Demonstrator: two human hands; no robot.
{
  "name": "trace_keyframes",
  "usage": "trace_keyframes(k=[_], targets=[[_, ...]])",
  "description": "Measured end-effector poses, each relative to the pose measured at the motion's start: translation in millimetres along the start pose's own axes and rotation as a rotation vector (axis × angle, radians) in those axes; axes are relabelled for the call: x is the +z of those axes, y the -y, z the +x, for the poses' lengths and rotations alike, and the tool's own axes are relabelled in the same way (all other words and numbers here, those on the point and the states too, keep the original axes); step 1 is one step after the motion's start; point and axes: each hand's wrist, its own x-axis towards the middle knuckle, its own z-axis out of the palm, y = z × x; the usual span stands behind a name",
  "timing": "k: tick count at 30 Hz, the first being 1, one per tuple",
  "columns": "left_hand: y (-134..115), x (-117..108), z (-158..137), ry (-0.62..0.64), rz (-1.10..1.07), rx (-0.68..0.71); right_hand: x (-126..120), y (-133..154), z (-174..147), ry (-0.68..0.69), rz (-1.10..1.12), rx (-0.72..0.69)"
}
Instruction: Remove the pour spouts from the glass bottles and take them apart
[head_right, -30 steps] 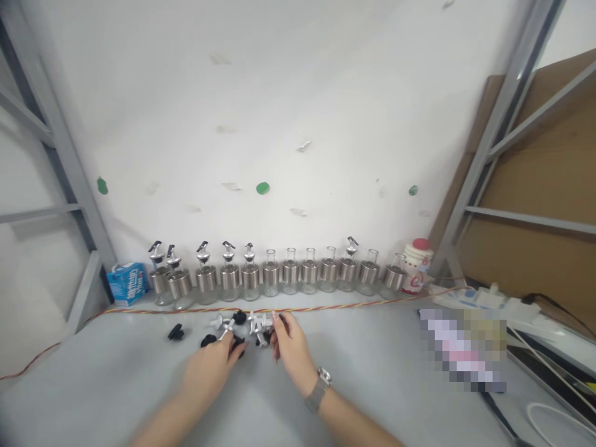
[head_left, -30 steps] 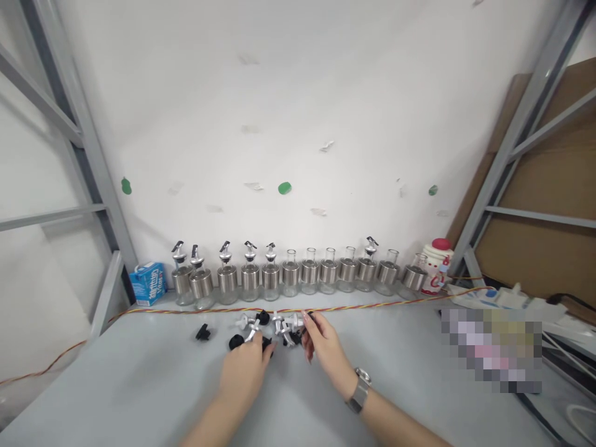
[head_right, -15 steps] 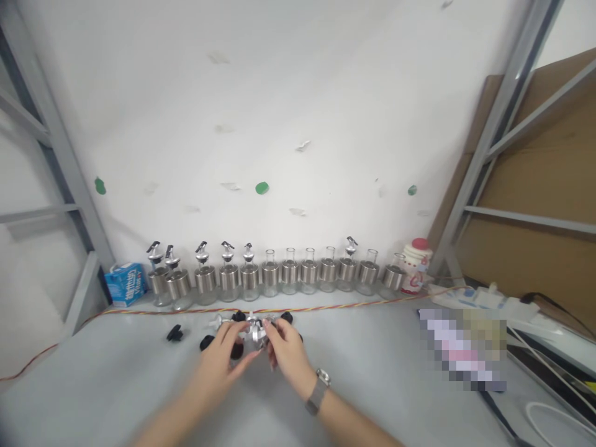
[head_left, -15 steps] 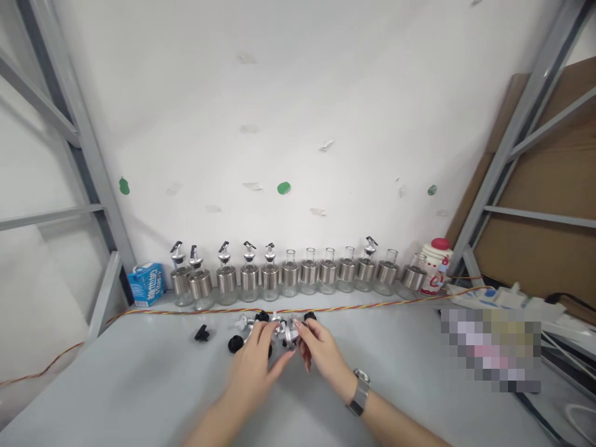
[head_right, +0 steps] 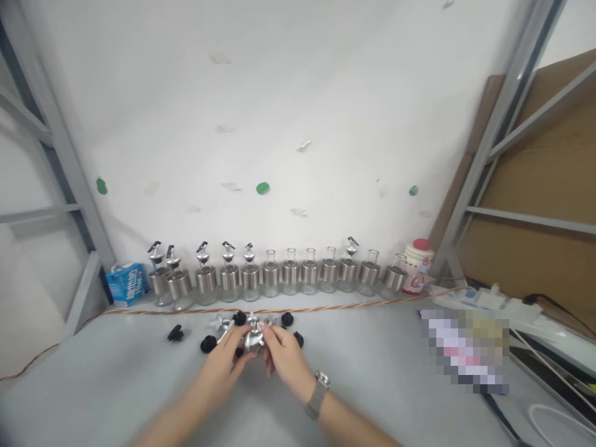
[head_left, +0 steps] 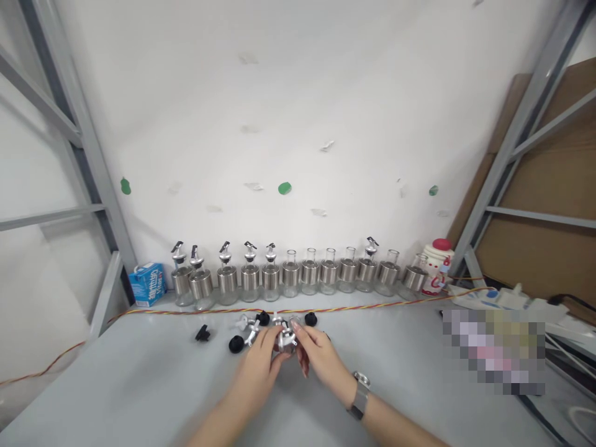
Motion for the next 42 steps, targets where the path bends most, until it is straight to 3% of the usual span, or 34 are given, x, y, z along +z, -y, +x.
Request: trace_keyframes(k=[9,18,24,32,35,39,42], targets=[[0,1,0,-0.049,-0.157,-0.084,-4,-4,2,-0.037,-0.006,-0.034],[0,12,0,0.019,-0.392,-0.157,0,-5,-1,-0.016,-0.06,-0.048],[-5,9,0,-0.017,-0.42,-0.204,1,-4,-5,0.005,-0.086,-0.08],[3,9,7,-0.158,-0.399,-0.282,-1,-3,-2,-0.019,-0.03,-0.058],[4,7,8,-0.176,-0.379,-0.25,1,-5,-1,-0.012,-0.047,-0.049],[1,5,8,-0.086,-0.467,-0.278,0,-3,-3,-0.009,-0.159,-0.056],[-1,5,8,-0.092,-0.467,-0.336,-3,4,-8,-0.033,-0.519,-0.218]])
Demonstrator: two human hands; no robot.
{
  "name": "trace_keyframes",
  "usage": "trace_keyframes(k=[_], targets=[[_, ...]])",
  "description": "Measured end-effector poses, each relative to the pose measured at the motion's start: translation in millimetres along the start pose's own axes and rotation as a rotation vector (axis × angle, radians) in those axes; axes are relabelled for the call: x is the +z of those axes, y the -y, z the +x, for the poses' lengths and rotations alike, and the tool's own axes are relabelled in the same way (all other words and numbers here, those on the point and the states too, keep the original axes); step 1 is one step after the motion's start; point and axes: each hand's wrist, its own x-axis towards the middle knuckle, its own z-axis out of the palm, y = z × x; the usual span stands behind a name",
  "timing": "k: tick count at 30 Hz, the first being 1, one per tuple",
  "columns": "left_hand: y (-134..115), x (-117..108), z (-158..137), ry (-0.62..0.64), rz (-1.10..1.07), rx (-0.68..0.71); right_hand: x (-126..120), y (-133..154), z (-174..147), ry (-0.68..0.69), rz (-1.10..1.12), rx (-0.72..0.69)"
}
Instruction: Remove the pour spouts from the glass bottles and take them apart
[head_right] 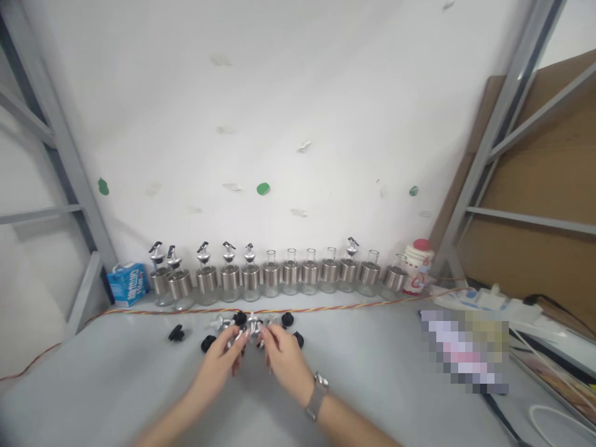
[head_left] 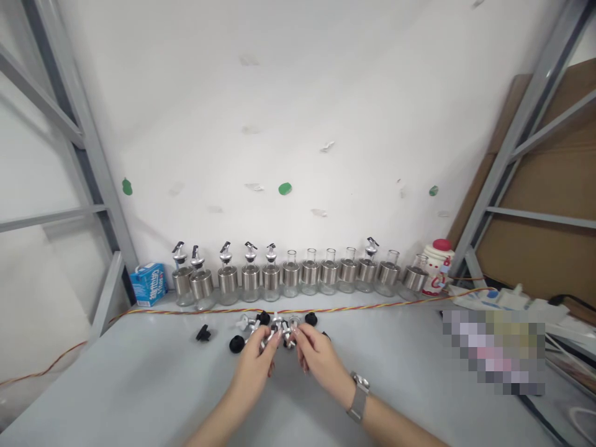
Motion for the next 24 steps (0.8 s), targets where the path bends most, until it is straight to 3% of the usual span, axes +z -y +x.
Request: trace_keyframes(k=[3,6,15,24], targets=[[-3,-1,-1,-0.127,0.082,0.035,-7,7,-3,0.001,-0.549,-0.297],[-6,-3,-2,-0.24,0.168,0.116,-9,12,-6,0.028,-0.848,-0.432],[-3,2,-6,-0.071,0.113,-0.018,-4,11,-8,0.017,-0.911,-0.48],[-1,-1,-5,-0.053,0.15,0.021,-4,14,-10,0.044,-0.896,-0.476]])
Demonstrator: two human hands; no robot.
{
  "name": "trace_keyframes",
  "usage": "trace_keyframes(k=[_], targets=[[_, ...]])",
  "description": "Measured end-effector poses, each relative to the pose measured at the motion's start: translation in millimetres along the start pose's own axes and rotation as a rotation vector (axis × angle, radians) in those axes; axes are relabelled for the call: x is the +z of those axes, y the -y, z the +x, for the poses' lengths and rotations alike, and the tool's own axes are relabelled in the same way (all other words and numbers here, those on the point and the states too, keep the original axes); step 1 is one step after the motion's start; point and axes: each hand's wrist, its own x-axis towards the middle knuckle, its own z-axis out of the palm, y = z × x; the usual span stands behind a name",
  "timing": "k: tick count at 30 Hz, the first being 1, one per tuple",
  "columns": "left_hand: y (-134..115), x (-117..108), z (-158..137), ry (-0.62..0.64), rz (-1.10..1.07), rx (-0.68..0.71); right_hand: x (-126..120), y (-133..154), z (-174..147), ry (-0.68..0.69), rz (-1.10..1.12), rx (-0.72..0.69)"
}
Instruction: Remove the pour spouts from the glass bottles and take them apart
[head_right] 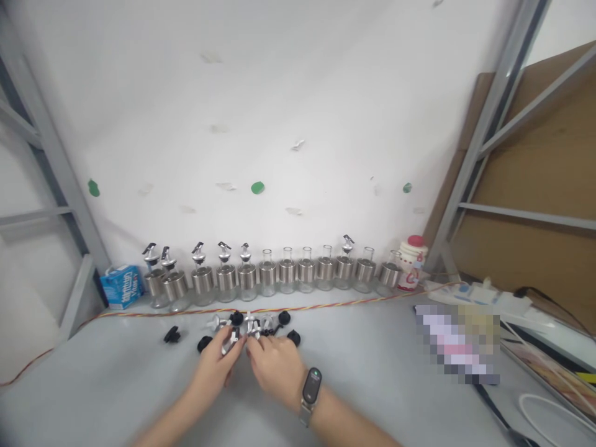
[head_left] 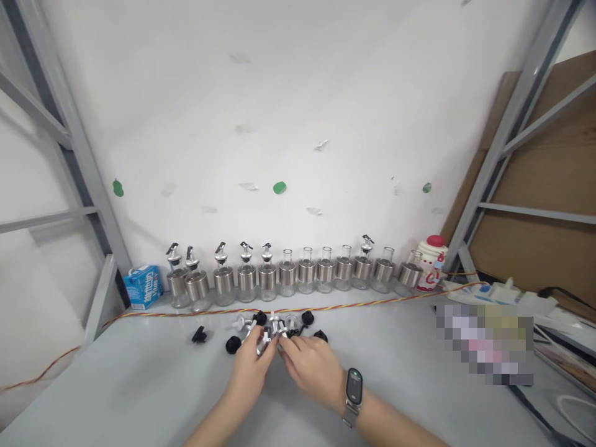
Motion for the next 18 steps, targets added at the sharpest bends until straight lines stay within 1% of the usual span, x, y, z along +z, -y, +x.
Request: trace_keyframes(k=[4,9,14,18], targets=[[2.1,1.4,1.1,-0.013,0.03,0.014,-0.6,-1.5,0.3,-0.003,0.008,0.001],[3.9,1.8,2.6,-0.008,0.075,0.027,-1.1,-4.4,0.3,0.001,0.015,0.036],[2.3,0.6,2.5,-0.072,0.089,0.072,-1.4,-3.9,0.0,0.013,0.023,0.031],[4.6,1.4,2.9,-0.053,0.075,0.022,-1.1,-3.8,-0.2,0.009,0.036,0.032]])
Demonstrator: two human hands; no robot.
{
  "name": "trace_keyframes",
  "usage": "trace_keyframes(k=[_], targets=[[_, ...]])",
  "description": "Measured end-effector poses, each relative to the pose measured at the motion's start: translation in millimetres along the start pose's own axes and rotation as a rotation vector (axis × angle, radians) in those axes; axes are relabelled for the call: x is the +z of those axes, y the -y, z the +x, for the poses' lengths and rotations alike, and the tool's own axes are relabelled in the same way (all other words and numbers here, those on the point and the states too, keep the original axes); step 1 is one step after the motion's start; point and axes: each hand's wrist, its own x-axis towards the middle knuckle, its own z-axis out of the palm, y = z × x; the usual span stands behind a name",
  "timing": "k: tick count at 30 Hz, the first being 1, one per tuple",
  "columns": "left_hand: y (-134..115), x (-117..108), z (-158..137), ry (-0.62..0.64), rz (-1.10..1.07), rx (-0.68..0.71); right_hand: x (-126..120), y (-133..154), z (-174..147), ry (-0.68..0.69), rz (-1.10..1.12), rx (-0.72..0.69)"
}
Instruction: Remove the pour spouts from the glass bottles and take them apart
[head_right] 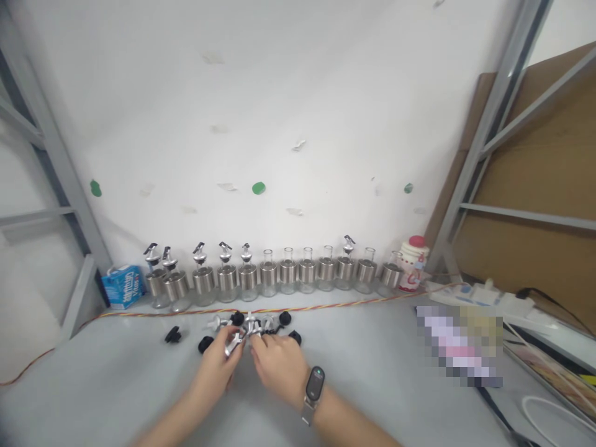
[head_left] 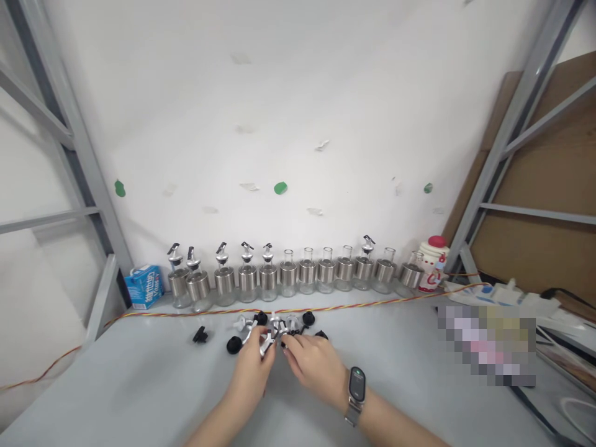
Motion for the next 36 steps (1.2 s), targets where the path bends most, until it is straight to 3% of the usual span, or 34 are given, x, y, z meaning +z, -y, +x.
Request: trace_keyframes(k=[13,31,36], targets=[[-5,-1,-3,-0.024,0.015,0.024,2,-1,0,0.013,-0.009,0.005],[-10,-4,-4,-0.059,0.238,0.165,3,0,-1,0.032,-0.032,-0.009],[-12,-4,-5,-0.054,0.123,0.118,3,0,-1,0.064,-0.014,0.006]])
